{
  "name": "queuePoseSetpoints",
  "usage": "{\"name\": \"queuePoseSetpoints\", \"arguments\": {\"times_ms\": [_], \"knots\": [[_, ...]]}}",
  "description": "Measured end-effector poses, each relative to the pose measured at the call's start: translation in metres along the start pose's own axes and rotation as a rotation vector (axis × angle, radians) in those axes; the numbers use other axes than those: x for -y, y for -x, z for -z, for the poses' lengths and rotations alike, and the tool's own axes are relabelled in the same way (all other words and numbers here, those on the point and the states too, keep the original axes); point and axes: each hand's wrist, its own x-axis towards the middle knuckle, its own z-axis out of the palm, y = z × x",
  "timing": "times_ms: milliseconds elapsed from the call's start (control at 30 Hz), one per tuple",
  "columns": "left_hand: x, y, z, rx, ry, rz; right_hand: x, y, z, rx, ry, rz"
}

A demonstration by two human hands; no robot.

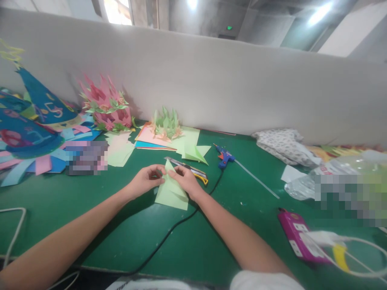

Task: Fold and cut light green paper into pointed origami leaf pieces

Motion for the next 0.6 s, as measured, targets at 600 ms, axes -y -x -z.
{"name": "queuePoseSetpoints", "arguments": {"times_ms": [600], "knots": [[0.0021, 0.0004, 0.0038, 0.088, -0.136, 0.073, -0.0046, -0.0104, 0.0023, -0.044, 0.051, 0.100]]}}
